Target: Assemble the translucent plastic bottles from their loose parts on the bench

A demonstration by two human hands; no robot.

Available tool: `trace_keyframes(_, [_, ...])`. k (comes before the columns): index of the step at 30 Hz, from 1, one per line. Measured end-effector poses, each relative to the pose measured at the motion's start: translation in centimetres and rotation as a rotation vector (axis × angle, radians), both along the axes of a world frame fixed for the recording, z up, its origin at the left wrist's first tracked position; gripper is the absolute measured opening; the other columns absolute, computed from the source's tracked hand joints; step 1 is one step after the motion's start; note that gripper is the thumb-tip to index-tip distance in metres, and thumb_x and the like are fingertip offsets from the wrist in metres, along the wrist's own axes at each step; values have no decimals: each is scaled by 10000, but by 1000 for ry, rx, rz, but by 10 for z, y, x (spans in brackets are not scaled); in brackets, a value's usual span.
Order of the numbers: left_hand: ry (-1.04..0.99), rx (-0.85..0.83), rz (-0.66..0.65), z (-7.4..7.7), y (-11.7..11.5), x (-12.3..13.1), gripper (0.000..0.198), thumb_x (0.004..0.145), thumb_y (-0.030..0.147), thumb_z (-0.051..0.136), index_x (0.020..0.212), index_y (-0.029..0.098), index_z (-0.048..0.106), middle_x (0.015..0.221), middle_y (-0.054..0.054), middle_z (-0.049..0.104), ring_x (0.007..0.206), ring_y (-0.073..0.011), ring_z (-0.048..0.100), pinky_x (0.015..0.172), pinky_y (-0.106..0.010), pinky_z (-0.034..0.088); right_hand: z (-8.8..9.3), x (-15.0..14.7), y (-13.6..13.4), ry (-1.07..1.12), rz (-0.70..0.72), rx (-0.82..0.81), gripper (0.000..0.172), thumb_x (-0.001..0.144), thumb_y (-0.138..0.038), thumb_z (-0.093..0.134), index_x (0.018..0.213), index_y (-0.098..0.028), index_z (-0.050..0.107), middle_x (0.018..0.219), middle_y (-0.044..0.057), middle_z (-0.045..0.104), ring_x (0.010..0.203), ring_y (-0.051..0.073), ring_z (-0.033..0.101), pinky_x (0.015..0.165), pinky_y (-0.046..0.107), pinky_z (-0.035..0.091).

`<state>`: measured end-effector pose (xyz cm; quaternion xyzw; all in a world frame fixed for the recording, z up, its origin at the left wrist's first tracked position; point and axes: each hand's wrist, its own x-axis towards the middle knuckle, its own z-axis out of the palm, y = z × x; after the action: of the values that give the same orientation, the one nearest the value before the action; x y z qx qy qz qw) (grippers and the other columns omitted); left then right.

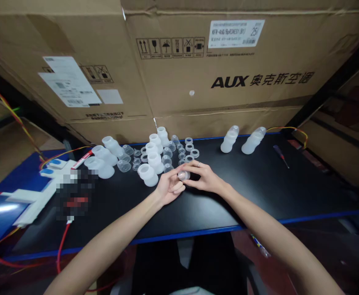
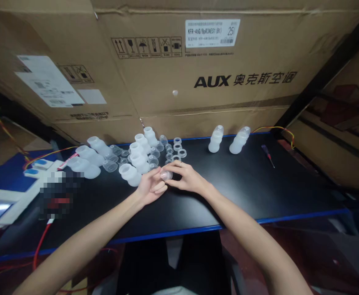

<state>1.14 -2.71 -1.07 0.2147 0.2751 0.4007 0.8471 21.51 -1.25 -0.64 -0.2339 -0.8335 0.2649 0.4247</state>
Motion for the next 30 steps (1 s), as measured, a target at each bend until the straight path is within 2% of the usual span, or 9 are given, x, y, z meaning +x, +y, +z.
trace_keyframes(4, [-21,65,-61,6,1,-2,478,849,202,762,1301,156,616,727,80,577,304,8,243,345,-169,286,6,-2,-5,-1,6,-6,413,998,-272,733,1407,-233,697,1319,111,724,1221,261,702,1090,413,572])
trace_keyframes(6, [-8,87,-79,12,0,-2,565,837,198,774,1367,187,581,811,56,619,341,1,335,352,-157,328,10,2,-5,18,-34,-1,430,990,-287,746,1412,-230,686,1299,107,740,1195,263,711,1069,417,572])
trace_keyframes(9, [79,162,-62,19,-3,2,638,870,413,805,1419,257,520,1027,-11,665,513,-78,586,329,-161,374,18,13,-4,64,-134,-3,417,975,-316,769,1373,-210,702,1217,106,746,1093,255,716,1010,420,574])
trace_keyframes(11, [206,318,-7,20,-7,6,640,868,553,814,1358,263,523,1089,-27,654,600,-125,662,320,-189,431,24,20,-4,62,-162,-11,406,971,-317,769,1353,-193,708,1184,106,729,1054,247,700,988,422,568])
trace_keyframes(14, [418,549,45,15,-11,12,582,886,675,772,1156,213,541,927,8,633,553,-124,648,354,-227,509,31,25,-6,-17,-122,-34,395,966,-339,774,1324,-182,715,1117,95,699,985,234,679,929,407,573])
trace_keyframes(18, [685,717,76,11,-14,12,544,979,715,627,902,190,507,586,70,525,416,-77,513,368,-155,403,34,24,-10,-139,-65,-81,400,991,-397,763,1331,-190,714,1089,90,690,926,225,669,872,393,579])
trace_keyframes(21, [795,806,84,13,-15,9,536,1036,665,568,821,178,506,526,65,505,407,-49,463,404,-135,358,33,22,-11,-160,-52,-84,377,1006,-389,749,1320,-183,721,1095,99,714,923,228,677,872,394,580])
trace_keyframes(25, [659,789,70,14,-15,6,509,1054,643,553,833,185,510,585,51,557,440,-73,519,413,-166,424,32,18,-11,-50,-32,-118,366,997,-393,769,1287,-171,744,1090,98,757,976,237,706,929,403,581])
trace_keyframes(30, [453,782,96,11,-12,6,479,1054,602,589,829,187,504,625,37,589,517,-118,635,489,-227,560,25,13,-12,143,47,-350,430,981,-411,787,1328,-163,731,1212,116,749,1063,238,746,944,371,616])
